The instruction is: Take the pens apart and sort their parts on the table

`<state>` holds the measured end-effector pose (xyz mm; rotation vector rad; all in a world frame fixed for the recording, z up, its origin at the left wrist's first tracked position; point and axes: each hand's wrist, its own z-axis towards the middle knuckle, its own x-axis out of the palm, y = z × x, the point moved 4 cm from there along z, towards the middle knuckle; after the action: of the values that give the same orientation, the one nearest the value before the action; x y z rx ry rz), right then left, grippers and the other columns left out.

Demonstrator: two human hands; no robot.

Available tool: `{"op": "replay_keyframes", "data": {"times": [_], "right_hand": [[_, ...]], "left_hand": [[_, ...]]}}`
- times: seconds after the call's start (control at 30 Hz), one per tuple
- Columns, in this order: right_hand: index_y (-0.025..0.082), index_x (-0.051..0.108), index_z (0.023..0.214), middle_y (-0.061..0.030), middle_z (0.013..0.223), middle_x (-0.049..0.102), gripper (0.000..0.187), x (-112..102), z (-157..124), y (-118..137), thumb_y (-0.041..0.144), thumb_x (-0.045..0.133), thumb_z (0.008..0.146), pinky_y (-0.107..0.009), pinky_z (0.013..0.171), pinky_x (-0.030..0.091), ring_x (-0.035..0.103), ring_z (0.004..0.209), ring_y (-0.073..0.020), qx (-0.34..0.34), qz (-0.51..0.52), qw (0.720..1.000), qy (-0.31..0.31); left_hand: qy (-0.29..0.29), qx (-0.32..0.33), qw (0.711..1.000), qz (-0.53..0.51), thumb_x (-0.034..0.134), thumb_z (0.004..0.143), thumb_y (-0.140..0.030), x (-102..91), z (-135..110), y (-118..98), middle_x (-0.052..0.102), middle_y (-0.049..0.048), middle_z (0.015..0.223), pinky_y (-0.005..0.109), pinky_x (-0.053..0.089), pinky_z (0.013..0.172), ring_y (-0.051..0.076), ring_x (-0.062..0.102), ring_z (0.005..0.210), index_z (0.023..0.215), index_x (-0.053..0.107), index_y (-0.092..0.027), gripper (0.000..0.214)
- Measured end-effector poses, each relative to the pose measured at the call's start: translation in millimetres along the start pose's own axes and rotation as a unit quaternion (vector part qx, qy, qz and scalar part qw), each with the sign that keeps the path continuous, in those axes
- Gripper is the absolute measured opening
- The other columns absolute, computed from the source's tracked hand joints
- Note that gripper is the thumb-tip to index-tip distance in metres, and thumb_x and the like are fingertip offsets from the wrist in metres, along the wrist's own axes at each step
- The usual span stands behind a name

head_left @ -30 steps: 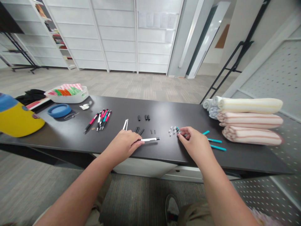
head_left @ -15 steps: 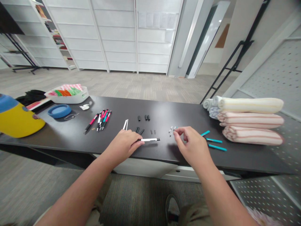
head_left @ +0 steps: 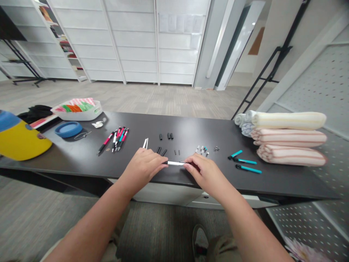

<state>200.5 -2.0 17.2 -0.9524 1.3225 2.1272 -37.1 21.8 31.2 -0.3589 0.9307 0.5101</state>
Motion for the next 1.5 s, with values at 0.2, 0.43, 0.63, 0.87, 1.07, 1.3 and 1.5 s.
{"op": "replay_keyframes", "data": {"times": [0.2, 0.43, 0.63, 0.87, 1.07, 1.3, 1.5], "right_hand": [[0.022, 0.062, 0.082, 0.003, 0.07, 0.062, 0.033, -3.0, 0.8, -3.7, 0.043, 0.054, 0.106, -0.027, 0.063, 0.037, 0.056, 0.066, -0.0145, 0.059, 0.053, 0.997, 0.027], [0.022, 0.065, 0.085, 0.004, 0.069, 0.061, 0.023, -3.4, -1.6, -15.2, 0.041, 0.066, 0.098, -0.026, 0.06, 0.035, 0.053, 0.063, -0.0136, 0.087, 0.118, 0.989, -0.013], [0.024, 0.069, 0.108, 0.0034, 0.076, 0.067, 0.023, 0.2, -2.7, -18.4, 0.044, 0.067, 0.097, -0.027, 0.062, 0.041, 0.058, 0.066, -0.0146, 0.113, 0.14, 0.984, -0.008], [0.025, 0.074, 0.101, 0.0011, 0.086, 0.075, 0.017, -3.5, 0.6, -7.3, 0.036, 0.061, 0.102, -0.028, 0.071, 0.045, 0.065, 0.076, -0.0157, 0.064, 0.093, 0.994, 0.016], [0.024, 0.07, 0.118, -0.0044, 0.1, 0.074, 0.022, -1.0, 1.5, -3.9, 0.037, 0.062, 0.103, -0.032, 0.081, 0.049, 0.067, 0.087, -0.0198, 0.025, 0.034, 0.999, 0.006], [0.023, 0.068, 0.103, -0.004, 0.098, 0.073, 0.014, 1.1, 2.5, 1.6, 0.033, 0.059, 0.105, -0.031, 0.079, 0.047, 0.067, 0.089, -0.0196, 0.002, 0.006, 1.0, 0.021], [0.025, 0.072, 0.112, -0.0041, 0.1, 0.076, 0.026, 8.8, 2.0, 2.9, 0.037, 0.05, 0.109, -0.032, 0.081, 0.047, 0.069, 0.092, -0.0203, -0.003, -0.019, 0.999, 0.05]], "left_hand": [[-0.063, 0.02, 0.998, 0.012, 0.064, 0.105, -0.025, -11.1, 1.7, -7.4, 0.08, 0.0038, 0.104, 0.037, 0.042, 0.089, 0.019, 0.069, 0.092, 0.117, 0.07, -0.02, 0.014], [0.034, 0.018, 0.998, 0.041, 0.05, 0.111, -0.039, 5.9, 6.3, -3.3, 0.076, 0.0018, 0.081, 0.037, 0.04, 0.08, 0.02, 0.065, 0.075, 0.101, 0.073, -0.018, 0.033], [0.109, -0.04, 0.993, 0.017, 0.052, 0.109, -0.04, 10.6, 11.0, 2.6, 0.078, 0.0046, 0.092, 0.036, 0.041, 0.08, 0.022, 0.068, 0.085, 0.107, 0.075, -0.019, 0.031], [0.119, -0.036, 0.992, 0.023, 0.055, 0.108, -0.038, 9.7, 11.5, -0.5, 0.077, 0.0033, 0.092, 0.036, 0.039, 0.078, 0.023, 0.067, 0.085, 0.111, 0.074, -0.022, 0.026], [0.115, -0.034, 0.992, 0.029, 0.054, 0.108, -0.038, 11.0, 11.9, -2.5, 0.075, 0.0036, 0.088, 0.036, 0.038, 0.076, 0.024, 0.065, 0.082, 0.107, 0.074, -0.021, 0.026], [0.14, -0.038, 0.989, 0.022, 0.056, 0.108, -0.039, 14.2, 11.6, -5.7, 0.076, 0.0046, 0.092, 0.036, 0.039, 0.079, 0.023, 0.067, 0.089, 0.107, 0.074, -0.02, 0.026], [0.143, -0.035, 0.989, 0.028, 0.055, 0.108, -0.041, 17.6, 10.3, -6.0, 0.074, 0.0051, 0.095, 0.037, 0.04, 0.081, 0.023, 0.066, 0.092, 0.108, 0.074, -0.02, 0.028]]}}
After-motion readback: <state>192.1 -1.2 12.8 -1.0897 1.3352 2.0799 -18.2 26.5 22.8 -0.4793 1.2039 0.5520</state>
